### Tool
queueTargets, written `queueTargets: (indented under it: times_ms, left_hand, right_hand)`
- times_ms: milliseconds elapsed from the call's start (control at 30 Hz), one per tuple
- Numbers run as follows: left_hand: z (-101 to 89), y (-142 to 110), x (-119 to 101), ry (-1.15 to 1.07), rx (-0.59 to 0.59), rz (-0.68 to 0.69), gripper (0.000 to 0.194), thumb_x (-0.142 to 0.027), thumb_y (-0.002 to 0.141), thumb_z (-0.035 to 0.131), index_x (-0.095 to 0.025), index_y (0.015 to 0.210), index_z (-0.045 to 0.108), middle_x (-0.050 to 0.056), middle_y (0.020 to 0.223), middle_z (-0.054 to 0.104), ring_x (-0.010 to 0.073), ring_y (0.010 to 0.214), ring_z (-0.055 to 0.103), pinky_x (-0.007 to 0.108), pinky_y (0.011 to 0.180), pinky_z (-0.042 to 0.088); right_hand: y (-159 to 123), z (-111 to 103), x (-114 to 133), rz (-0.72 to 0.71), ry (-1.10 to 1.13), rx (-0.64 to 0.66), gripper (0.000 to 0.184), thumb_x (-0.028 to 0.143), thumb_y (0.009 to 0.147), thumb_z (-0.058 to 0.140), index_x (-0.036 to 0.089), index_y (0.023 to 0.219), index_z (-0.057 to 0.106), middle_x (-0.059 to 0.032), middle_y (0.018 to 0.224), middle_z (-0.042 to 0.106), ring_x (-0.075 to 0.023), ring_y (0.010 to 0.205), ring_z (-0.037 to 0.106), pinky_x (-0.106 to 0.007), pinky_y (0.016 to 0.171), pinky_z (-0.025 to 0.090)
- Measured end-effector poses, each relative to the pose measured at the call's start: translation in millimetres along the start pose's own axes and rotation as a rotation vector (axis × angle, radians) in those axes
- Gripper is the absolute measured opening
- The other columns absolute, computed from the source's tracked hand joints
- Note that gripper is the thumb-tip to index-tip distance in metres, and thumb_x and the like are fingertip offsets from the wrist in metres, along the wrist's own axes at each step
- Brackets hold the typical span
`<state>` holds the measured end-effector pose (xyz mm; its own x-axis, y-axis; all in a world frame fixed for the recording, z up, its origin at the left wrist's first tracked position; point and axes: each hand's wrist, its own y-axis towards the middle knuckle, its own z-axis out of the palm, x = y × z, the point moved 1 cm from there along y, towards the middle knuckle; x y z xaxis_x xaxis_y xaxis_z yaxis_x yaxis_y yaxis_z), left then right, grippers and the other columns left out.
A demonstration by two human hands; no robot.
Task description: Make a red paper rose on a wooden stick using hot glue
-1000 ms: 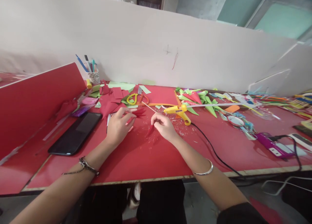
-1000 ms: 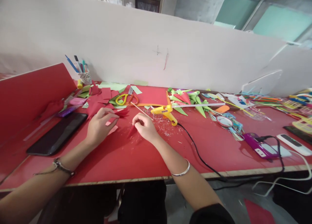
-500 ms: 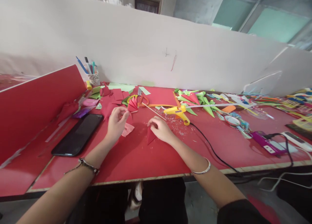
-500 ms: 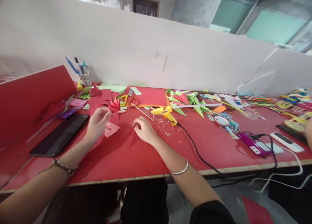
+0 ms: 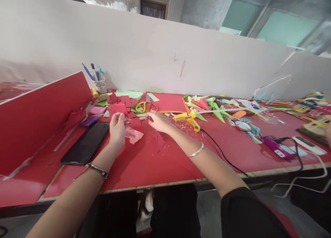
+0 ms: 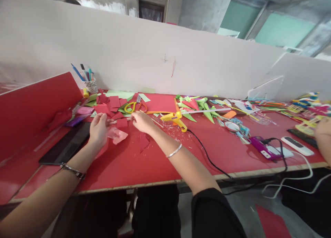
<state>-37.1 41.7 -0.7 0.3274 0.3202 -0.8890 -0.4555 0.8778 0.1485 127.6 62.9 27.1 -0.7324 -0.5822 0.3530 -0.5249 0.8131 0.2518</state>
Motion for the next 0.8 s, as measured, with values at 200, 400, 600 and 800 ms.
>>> queueTargets:
  times_ms: [200, 400, 600, 800]
  left_hand:
    - [-1.7, 2, -1, 0.029, -0.019, 0.004, 0.022, -0.033, 0.066, 0.057, -0.020, 0.067, 0.039, -0.009, 0.050, 0.042, 0.0065, 0.044, 0.049, 0.018, 0.047, 0.039]
    - [4.8, -9, -5, 0.165, 0.134, 0.086, 0.024, -0.035, 0.067, 0.056, -0.019, 0.063, 0.040, -0.007, 0.056, 0.046, 0.0076, 0.050, 0.054, 0.019, 0.054, 0.041]
    - [9.0, -20, -4, 0.461, 0.275, 0.178, 0.017, -0.031, 0.066, 0.059, -0.017, 0.070, 0.050, -0.001, 0.063, 0.059, 0.0131, 0.061, 0.057, 0.023, 0.057, 0.042]
    - [10.4, -29, -3, 0.643, 0.534, 0.224, 0.019, -0.034, 0.066, 0.059, -0.016, 0.066, 0.053, 0.000, 0.059, 0.058, 0.0128, 0.056, 0.054, 0.023, 0.055, 0.040]
  right_hand:
    - [25, 12, 5, 0.002, -0.008, 0.026, 0.021, 0.009, 0.074, 0.045, 0.015, 0.091, 0.055, -0.0080, 0.097, 0.056, -0.0176, 0.087, 0.053, -0.026, 0.074, 0.039]
    - [25, 9, 12, 0.025, 0.066, -0.003, 0.024, 0.013, 0.080, 0.038, 0.016, 0.102, 0.047, -0.0055, 0.093, 0.057, -0.0146, 0.079, 0.055, -0.025, 0.067, 0.041]
    - [-4, -48, 6, 0.061, 0.408, -0.196, 0.024, 0.019, 0.082, 0.034, 0.018, 0.106, 0.041, -0.0006, 0.084, 0.053, -0.0081, 0.066, 0.052, -0.020, 0.060, 0.042]
    - [-57, -85, 12, 0.070, 0.458, -0.225, 0.017, 0.023, 0.082, 0.037, 0.020, 0.095, 0.046, 0.0011, 0.081, 0.049, -0.0070, 0.062, 0.050, -0.020, 0.057, 0.041]
